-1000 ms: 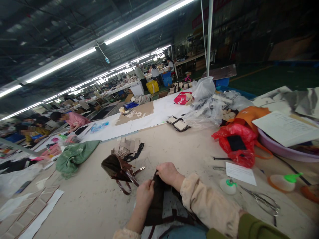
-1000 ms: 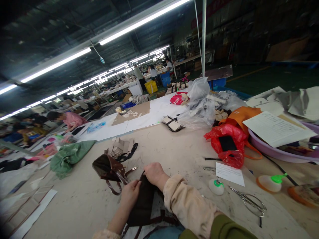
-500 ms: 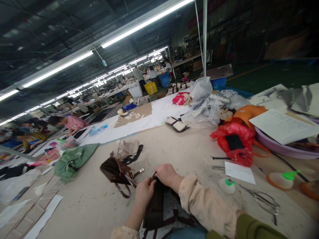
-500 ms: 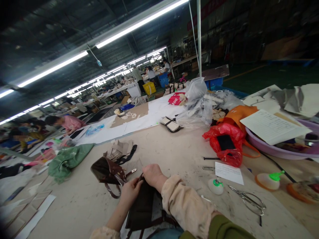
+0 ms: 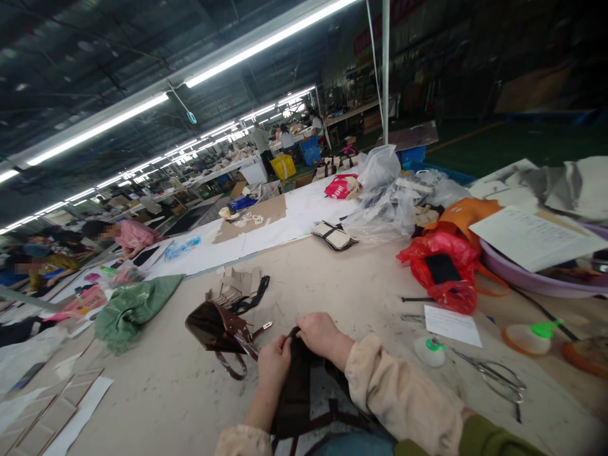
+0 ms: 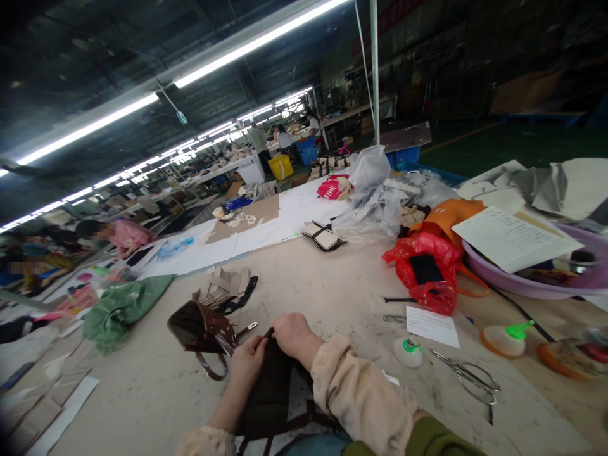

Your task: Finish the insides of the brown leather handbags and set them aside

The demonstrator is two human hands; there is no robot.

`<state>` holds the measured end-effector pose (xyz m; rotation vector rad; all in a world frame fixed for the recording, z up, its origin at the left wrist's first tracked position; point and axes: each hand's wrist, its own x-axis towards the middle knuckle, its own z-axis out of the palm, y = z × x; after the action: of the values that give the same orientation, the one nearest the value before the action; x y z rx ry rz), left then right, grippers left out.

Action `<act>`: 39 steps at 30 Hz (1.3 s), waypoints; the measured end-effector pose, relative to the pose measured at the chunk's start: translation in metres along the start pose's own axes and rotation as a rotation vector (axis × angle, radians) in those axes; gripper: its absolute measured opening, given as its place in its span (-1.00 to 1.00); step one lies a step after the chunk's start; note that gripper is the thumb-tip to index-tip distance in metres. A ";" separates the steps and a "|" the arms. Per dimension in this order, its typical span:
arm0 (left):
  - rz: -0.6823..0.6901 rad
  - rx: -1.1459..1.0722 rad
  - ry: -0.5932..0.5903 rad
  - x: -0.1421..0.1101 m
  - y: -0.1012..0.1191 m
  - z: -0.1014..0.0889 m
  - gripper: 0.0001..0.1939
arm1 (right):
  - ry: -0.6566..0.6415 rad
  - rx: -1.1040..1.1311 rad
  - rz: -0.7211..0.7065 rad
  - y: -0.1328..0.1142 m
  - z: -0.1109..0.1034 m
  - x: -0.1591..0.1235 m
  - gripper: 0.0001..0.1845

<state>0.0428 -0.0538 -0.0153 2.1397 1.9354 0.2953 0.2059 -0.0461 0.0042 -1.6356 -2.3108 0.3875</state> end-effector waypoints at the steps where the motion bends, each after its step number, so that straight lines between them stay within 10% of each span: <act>1: 0.003 -0.003 0.003 0.000 0.000 0.000 -0.73 | -0.001 -0.004 0.010 -0.001 0.000 0.001 -0.78; 29: 0.094 0.025 -0.084 0.019 0.011 -0.006 -0.73 | -0.011 -0.015 0.094 -0.008 0.001 0.011 -0.75; 39: 0.100 0.184 -0.023 0.019 0.014 0.002 -0.70 | 0.171 0.209 0.193 0.006 -0.013 -0.069 -0.22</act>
<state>0.0583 -0.0363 -0.0130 2.3494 1.9132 0.1135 0.2378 -0.1091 0.0088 -1.7183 -1.9268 0.4922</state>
